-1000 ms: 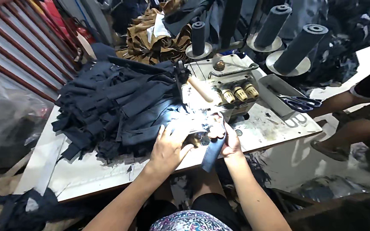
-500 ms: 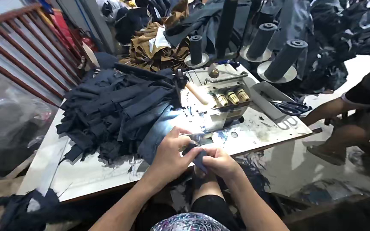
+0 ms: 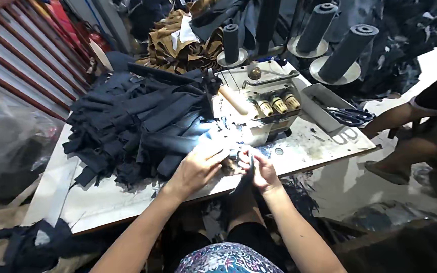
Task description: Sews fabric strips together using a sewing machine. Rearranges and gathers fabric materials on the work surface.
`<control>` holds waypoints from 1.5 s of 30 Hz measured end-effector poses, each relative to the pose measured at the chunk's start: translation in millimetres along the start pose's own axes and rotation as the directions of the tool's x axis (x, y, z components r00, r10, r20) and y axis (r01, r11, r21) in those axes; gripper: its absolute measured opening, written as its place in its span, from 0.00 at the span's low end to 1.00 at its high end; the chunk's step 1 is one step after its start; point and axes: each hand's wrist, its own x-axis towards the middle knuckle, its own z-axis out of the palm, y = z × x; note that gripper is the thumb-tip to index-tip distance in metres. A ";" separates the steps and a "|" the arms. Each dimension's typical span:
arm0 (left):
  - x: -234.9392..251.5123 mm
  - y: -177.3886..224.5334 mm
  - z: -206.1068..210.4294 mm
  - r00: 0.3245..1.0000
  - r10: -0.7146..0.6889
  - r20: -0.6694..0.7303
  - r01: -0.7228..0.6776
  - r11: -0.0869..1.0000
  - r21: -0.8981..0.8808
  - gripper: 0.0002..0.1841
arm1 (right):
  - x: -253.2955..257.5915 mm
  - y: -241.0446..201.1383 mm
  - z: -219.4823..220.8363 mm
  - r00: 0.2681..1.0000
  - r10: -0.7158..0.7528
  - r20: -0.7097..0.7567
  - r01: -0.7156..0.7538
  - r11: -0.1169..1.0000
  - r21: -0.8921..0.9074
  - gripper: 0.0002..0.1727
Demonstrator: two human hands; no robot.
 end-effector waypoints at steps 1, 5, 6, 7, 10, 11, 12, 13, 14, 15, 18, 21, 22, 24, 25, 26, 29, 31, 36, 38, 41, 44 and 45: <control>-0.7 -4.5 -3.8 1.000 -0.016 0.012 0.016 1.000 0.001 0.20 | -6.2 -1.4 1.1 0.998 0.053 0.029 -0.052 0.998 -0.029 0.22; -8.2 -19.5 -12.2 0.998 -0.052 0.021 0.051 0.998 0.041 0.22 | -28.7 5.2 -0.5 0.934 0.331 0.133 -0.305 0.935 -0.180 0.28; -9.0 -19.5 -14.0 0.998 -0.058 0.031 0.057 0.997 0.051 0.22 | -31.5 2.6 0.4 0.944 0.322 0.069 -0.304 0.933 -0.194 0.22; -9.9 -17.3 -15.3 0.997 -0.065 0.046 0.062 0.996 0.058 0.23 | -32.6 -2.7 2.3 0.964 0.263 -0.030 -0.264 0.949 -0.171 0.15; -6.8 -4.4 -14.5 0.993 -0.096 0.075 0.090 0.992 0.085 0.25 | -11.7 -21.7 -2.2 0.988 -0.015 -0.151 0.030 0.995 0.097 0.14; -3.5 2.1 -12.7 0.991 -0.118 0.069 0.111 0.990 0.091 0.26 | -1.6 -26.8 -5.2 0.993 -0.066 -0.100 0.085 0.976 0.199 0.16; 0.2 9.4 -10.6 0.987 -0.149 0.055 0.142 0.984 0.109 0.26 | 7.1 -29.2 -5.9 0.993 -0.099 -0.070 0.114 0.958 0.263 0.18; 4.0 16.1 -8.7 0.982 -0.183 0.042 0.177 0.976 0.127 0.27 | 14.1 -29.6 -3.6 0.988 -0.119 -0.094 0.141 0.950 0.280 0.21; 7.2 21.2 -6.6 0.975 -0.220 0.036 0.213 0.967 0.139 0.27 | 18.9 -28.7 -1.0 0.982 -0.128 -0.136 0.163 0.944 0.287 0.23; 9.9 24.4 -5.1 0.967 -0.251 0.033 0.244 0.959 0.143 0.27 | 21.6 -27.3 1.2 0.976 -0.131 -0.175 0.179 0.937 0.300 0.23; 15.9 24.1 -4.5 0.957 -0.288 0.037 0.282 0.952 0.116 0.26 | 22.8 -25.2 5.9 0.962 -0.137 -0.237 0.208 0.929 0.306 0.24; 22.3 10.7 -5.1 0.961 -0.271 0.060 0.264 0.958 0.110 0.25 | 24.3 -26.8 11.1 0.939 -0.127 -0.320 0.210 0.948 0.241 0.24; 25.5 5.1 -5.9 0.963 -0.261 0.075 0.252 0.962 0.106 0.26 | 25.1 -26.7 11.1 0.931 -0.131 -0.341 0.209 0.956 0.205 0.24; 31.2 -6.9 -8.4 0.975 -0.199 0.094 0.190 0.977 0.101 0.27 | 25.5 -24.4 8.3 0.915 -0.150 -0.373 0.194 0.978 0.082 0.23; 33.0 -12.6 -9.8 0.981 -0.163 0.102 0.153 0.984 0.096 0.26 | 24.1 -22.0 7.8 0.908 -0.166 -0.386 0.170 0.985 -0.024 0.23; 34.3 -15.6 -12.4 0.979 -0.162 0.120 0.155 0.986 0.069 0.26 | 21.2 -18.8 9.5 0.909 -0.180 -0.375 0.133 0.980 -0.149 0.21; 33.7 7.6 -25.2 0.920 -0.364 0.147 0.386 0.905 -0.180 0.35 | 2.7 -8.6 30.3 0.966 -0.179 -0.189 0.073 0.883 -0.464 0.12; 28.2 39.4 -32.8 0.903 -0.429 0.040 0.414 0.837 -0.358 0.31 | -13.2 -3.7 44.3 0.996 -0.076 0.036 0.084 0.870 -0.487 0.09; 11.5 28.9 -85.7 0.889 -0.424 -0.174 0.375 0.890 -0.259 0.14 | -22.3 -26.4 58.8 0.857 -0.017 0.515 0.161 0.958 -0.237 0.15; 6.3 -12.3 -107.4 0.855 -0.459 -0.242 0.486 0.872 0.063 0.17 | -15.5 -33.6 47.2 0.911 -0.069 0.408 0.157 0.970 -0.186 0.15; 4.6 -31.6 -95.5 0.865 -0.449 -0.223 0.496 0.830 0.254 0.15 | 2.5 -22.7 18.6 0.996 -0.079 0.034 0.085 0.972 -0.218 0.15; 8.1 -0.3 -37.3 0.979 -0.155 -0.132 0.179 0.965 0.194 0.15 | 12.8 -8.9 3.5 0.995 -0.038 -0.097 0.020 0.985 -0.174 0.19; 7.4 5.3 -19.6 0.991 -0.099 -0.093 0.111 0.984 0.142 0.15 | 12.7 -7.7 -1.9 0.995 -0.031 -0.100 0.018 0.992 -0.124 0.20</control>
